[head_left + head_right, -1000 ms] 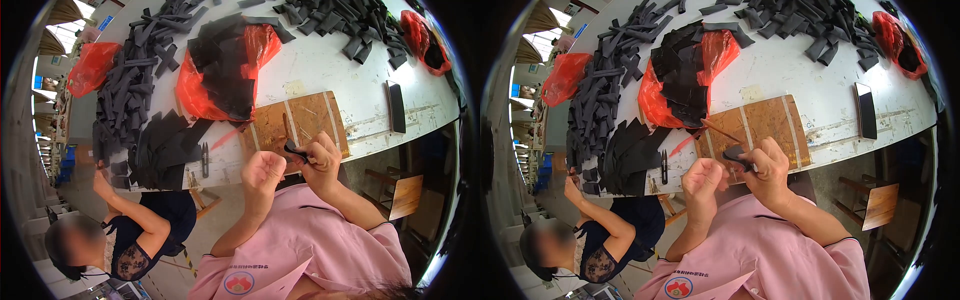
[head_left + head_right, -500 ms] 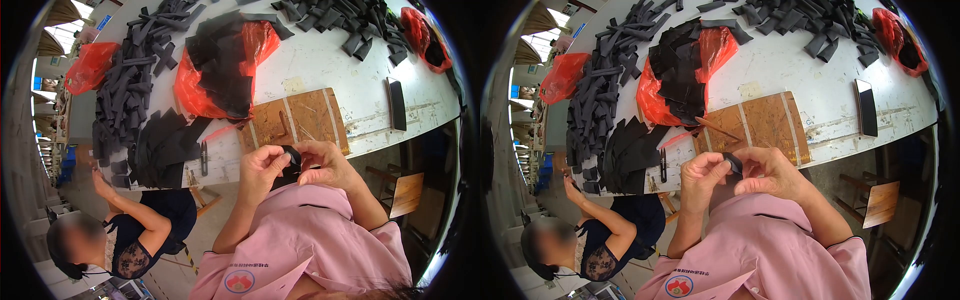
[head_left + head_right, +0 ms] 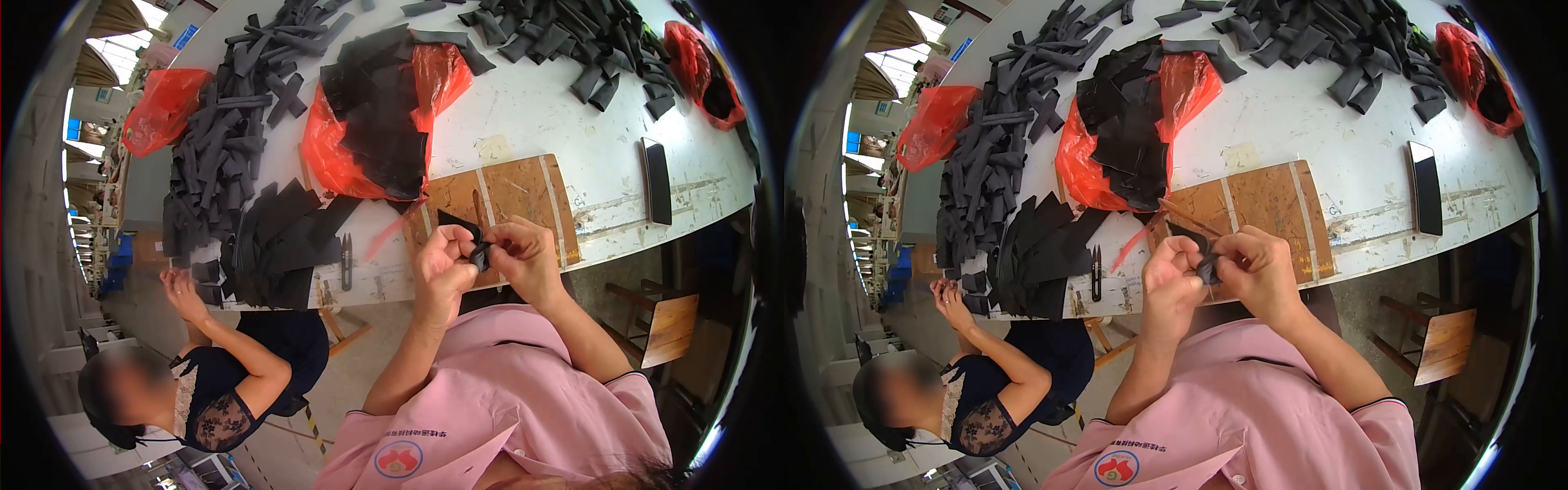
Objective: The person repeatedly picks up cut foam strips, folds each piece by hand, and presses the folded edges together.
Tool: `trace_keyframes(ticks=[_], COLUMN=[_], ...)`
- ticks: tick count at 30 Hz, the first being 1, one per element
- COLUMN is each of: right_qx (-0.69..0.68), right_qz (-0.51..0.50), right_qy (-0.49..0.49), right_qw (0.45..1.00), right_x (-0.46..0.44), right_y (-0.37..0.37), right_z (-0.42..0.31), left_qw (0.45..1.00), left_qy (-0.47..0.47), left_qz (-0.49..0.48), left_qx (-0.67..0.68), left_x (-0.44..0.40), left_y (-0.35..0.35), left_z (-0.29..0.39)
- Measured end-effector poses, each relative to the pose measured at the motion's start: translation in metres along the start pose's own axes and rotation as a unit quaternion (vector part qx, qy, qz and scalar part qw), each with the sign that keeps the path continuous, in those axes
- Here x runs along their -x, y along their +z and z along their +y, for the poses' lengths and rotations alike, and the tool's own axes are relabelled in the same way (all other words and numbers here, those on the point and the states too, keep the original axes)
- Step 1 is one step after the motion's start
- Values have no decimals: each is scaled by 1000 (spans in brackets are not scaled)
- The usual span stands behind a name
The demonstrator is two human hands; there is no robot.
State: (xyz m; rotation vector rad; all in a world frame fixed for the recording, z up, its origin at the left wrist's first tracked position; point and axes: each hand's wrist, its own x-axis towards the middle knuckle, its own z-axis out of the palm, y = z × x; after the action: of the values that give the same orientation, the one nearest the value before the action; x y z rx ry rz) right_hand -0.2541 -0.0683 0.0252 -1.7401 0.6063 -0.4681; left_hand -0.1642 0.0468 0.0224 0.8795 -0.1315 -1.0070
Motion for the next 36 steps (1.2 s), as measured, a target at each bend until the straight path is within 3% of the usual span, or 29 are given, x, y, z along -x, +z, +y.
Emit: trace_keyframes(ticks=[1,3,4,5,7,8,9,12,14,17,20,21,24,25,28,31,34,35,36], right_qx=[-128,-369,-409,-448,-534,-501,-466,-424,-442,-479,-429,-462,-242,-145,-61,-88,-267,-284,-301], right_qz=[-37,-106,-122,-138,-156,-164,-172,-144,-130,-172,-127,-113,-57,-27,-12,-34,-85,-92,-99], right_qy=[80,233,251,268,274,259,244,228,222,164,83,95,-49,-132,-170,-27,91,78,66], right_qw=[988,893,869,841,784,810,833,865,859,845,890,874,967,980,983,995,956,951,946], right_x=[0,-1,0,0,2,1,0,-1,1,5,3,2,3,2,1,5,2,2,3], right_y=[-2,-8,-7,-5,-2,-3,-5,-5,-4,-7,-6,-11,-9,-9,-10,-14,-15,-15,-15], right_z=[2,8,11,16,21,21,22,23,22,16,13,7,0,1,-5,-10,-15,-20,-27], left_qw=[999,988,971,940,888,856,902,966,999,966,986,977,919,922,928,959,997,998,997], left_qy=[-23,26,51,137,186,209,214,65,-24,-132,-1,9,184,193,221,153,71,44,34], left_qz=[-34,48,89,116,156,177,180,133,6,-153,-150,-31,85,91,113,112,40,39,-27], left_qx=[1,-146,-217,-290,-391,-439,-328,-210,-32,164,-67,-212,-338,-324,-278,-210,12,36,71], left_x=[2,0,-1,-5,-4,-3,-5,-3,-2,8,10,15,10,10,10,13,6,7,7], left_y=[2,3,3,-2,0,2,5,5,-7,-2,9,19,19,22,31,26,17,21,19], left_z=[4,0,-5,-16,-18,-20,-22,-3,-3,3,8,18,-5,-7,-8,-4,3,7,12])
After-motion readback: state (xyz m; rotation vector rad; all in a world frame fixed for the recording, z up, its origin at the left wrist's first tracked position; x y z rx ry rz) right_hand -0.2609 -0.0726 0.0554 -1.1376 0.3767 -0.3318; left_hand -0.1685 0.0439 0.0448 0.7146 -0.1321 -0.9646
